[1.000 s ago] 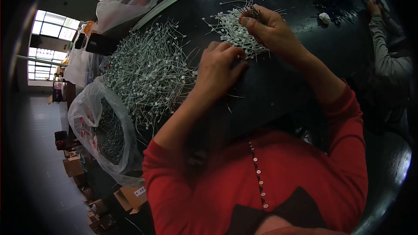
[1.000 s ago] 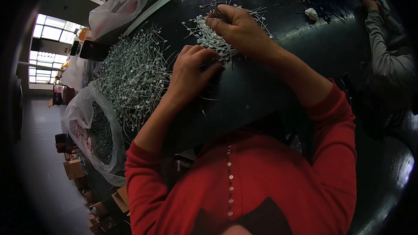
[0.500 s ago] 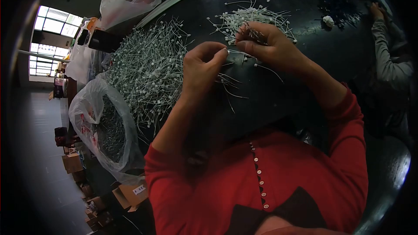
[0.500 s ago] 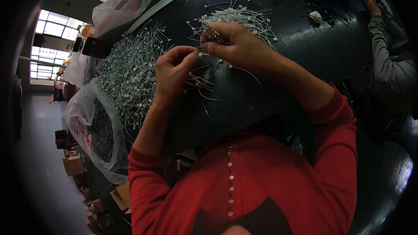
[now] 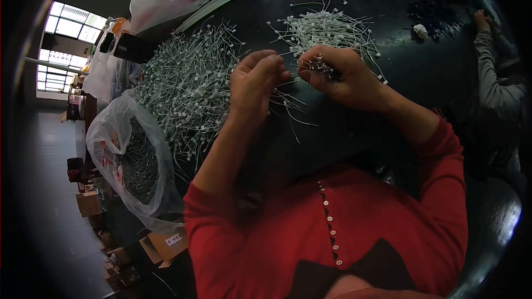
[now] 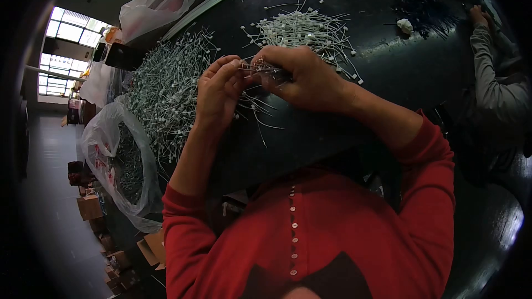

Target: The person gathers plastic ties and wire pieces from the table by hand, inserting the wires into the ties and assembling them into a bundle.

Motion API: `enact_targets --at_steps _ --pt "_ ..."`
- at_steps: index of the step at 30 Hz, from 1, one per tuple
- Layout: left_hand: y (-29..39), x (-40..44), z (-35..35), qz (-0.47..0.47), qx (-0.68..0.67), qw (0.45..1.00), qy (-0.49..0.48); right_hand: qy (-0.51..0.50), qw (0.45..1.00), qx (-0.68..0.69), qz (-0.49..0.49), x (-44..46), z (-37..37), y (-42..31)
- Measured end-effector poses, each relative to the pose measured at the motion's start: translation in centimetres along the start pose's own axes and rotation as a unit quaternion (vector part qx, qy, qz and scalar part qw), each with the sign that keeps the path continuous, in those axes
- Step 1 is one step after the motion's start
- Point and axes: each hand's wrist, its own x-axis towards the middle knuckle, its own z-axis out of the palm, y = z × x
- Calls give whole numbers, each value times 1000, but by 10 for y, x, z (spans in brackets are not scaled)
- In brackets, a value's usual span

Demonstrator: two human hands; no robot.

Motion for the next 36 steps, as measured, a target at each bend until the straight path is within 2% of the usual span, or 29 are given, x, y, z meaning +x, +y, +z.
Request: enact_targets --at_steps 3,5,12,17,20,24,32,36 --pt "0 -6 5 -8 7 1000 -27 -25 998 -26 44 1 1 5" --pt "-1 -9 6 -23 -4 999 -39 10 995 13 103 4 -1 4" --pt "2 -13 7 -75 -5 996 -56 25 995 7 97 4 -1 11" --pt "4 -15 8 -77 1 995 -57 -4 994 -41 102 4 -4 13" --pt "4 -15 7 -80 3 995 -63 14 994 10 105 5 -2 9" --pt "3 -15 8 -74 -2 995 -65 5 993 -9 120 5 -4 10" --pt "3 -16 9 -79 21 995 -56 -5 995 -59 82 5 -4 10" --pt "2 -16 12 -84 34 995 -43 -9 996 -42 79 5 -4 11"
